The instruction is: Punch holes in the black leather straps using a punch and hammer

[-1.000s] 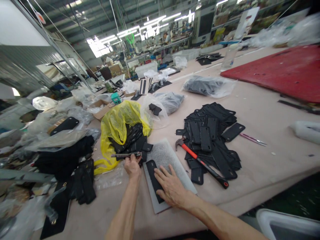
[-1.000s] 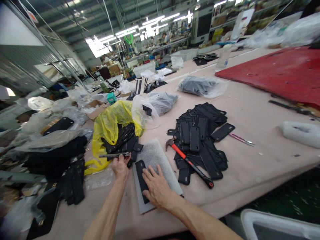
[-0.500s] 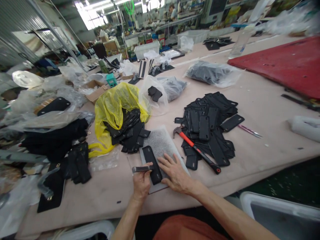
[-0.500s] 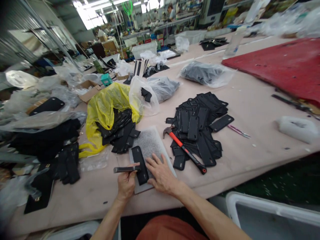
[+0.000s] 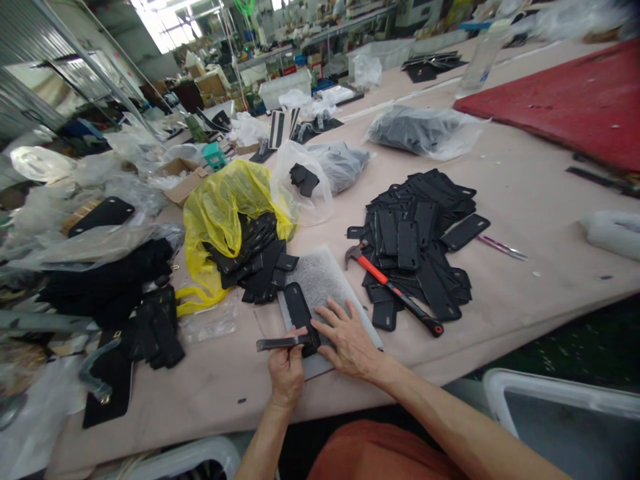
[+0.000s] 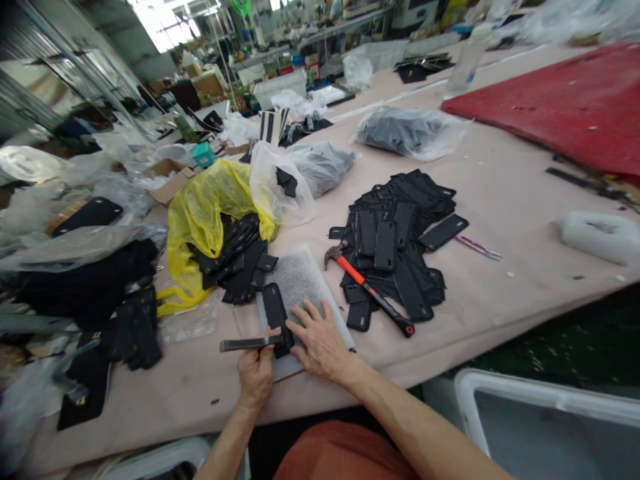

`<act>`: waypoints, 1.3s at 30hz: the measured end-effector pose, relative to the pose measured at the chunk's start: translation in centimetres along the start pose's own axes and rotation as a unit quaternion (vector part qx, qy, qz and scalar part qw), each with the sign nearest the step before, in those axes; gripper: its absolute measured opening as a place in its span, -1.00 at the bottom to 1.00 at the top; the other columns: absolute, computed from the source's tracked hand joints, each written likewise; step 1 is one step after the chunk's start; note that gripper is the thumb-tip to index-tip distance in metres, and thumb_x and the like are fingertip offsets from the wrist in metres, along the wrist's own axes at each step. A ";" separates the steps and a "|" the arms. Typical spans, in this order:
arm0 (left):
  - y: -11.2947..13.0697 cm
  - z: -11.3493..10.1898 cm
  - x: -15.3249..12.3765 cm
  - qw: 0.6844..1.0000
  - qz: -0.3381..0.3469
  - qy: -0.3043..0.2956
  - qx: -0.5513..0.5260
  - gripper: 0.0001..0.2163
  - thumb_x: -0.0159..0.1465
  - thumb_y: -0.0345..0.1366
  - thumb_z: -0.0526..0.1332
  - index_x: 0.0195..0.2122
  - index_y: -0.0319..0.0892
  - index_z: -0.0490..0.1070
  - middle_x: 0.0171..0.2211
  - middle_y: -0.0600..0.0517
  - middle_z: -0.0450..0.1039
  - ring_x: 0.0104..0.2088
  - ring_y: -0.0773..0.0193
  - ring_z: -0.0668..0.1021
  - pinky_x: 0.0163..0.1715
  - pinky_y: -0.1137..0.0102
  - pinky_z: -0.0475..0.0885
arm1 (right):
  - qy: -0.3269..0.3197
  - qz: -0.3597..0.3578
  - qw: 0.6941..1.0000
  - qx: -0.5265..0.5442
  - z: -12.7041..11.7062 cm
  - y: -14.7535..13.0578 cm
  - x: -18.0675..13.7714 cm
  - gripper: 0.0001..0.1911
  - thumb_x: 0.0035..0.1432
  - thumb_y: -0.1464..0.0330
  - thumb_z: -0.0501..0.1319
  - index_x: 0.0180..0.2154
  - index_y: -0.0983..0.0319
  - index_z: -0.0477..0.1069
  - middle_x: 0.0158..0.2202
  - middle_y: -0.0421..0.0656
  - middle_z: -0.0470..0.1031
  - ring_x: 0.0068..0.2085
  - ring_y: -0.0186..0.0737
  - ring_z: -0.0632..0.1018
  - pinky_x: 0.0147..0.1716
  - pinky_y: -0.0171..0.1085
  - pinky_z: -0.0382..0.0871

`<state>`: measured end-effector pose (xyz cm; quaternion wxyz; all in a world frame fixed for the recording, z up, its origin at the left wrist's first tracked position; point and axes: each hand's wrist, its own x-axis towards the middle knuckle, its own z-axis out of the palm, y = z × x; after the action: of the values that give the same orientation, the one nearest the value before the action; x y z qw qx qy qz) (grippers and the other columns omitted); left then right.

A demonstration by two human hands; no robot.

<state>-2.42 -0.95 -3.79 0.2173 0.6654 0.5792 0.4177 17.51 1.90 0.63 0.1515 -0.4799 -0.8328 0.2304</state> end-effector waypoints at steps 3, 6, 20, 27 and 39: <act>0.0 0.0 0.0 1.000 0.005 -0.005 0.004 -0.75 0.35 -0.28 0.10 -0.12 -0.19 0.55 -0.12 -0.07 0.60 0.00 0.07 0.58 0.05 0.16 0.49 | 0.002 -0.002 1.000 0.002 -0.1 0.0 0.0 -0.41 0.17 0.21 0.20 0.23 0.10 0.23 0.31 -0.08 0.16 0.33 0.15 0.01 0.25 0.24 -0.27; 0.2 0.0 0.1 1.000 0.020 -0.013 0.004 -0.76 0.35 -0.30 0.09 -0.10 -0.18 0.54 -0.12 -0.05 0.60 0.00 0.09 0.58 0.09 0.15 0.47 | 0.001 -0.003 1.000 0.004 -0.1 0.1 0.0 -0.41 0.17 0.21 0.21 0.23 0.09 0.23 0.30 -0.10 0.17 0.33 0.14 0.01 0.25 0.24 -0.28; 0.2 0.9 0.2 0.993 0.091 -0.020 0.077 -0.76 0.34 -0.40 0.04 -0.08 -0.18 0.47 -0.12 -0.05 0.59 -0.04 0.15 0.59 -0.01 0.20 0.53 | 0.007 0.003 1.000 0.011 0.2 0.2 -0.1 -0.43 0.17 0.27 0.21 0.22 0.10 0.25 0.30 -0.09 0.17 0.34 0.15 0.01 0.26 0.25 -0.29; 0.6 1.0 0.5 0.986 0.133 -0.008 0.097 -0.77 0.33 -0.43 0.03 -0.12 -0.21 0.46 -0.17 -0.06 0.59 -0.08 0.17 0.60 -0.05 0.23 0.53 | 0.039 0.007 0.999 0.018 -1.3 1.2 -0.4 -0.48 0.18 0.28 0.20 0.17 0.16 0.28 0.28 -0.04 0.19 0.29 0.10 0.13 0.24 0.17 -0.09; 0.7 1.2 0.4 0.991 0.119 0.000 0.052 -0.77 0.29 -0.46 0.04 -0.12 -0.20 0.44 -0.22 -0.07 0.60 -0.16 0.19 0.64 -0.14 0.31 0.58 | 0.061 0.266 0.927 -0.258 -5.6 10.9 -2.6 -0.85 0.34 0.43 -0.01 -0.19 0.33 0.30 -0.27 0.03 0.38 -0.34 -0.12 0.53 -0.48 -0.28 0.22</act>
<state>-1.01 -0.52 -3.80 0.1306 0.7400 0.5170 0.4099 29.44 5.73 -0.45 0.0057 -0.7195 -0.6944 0.0098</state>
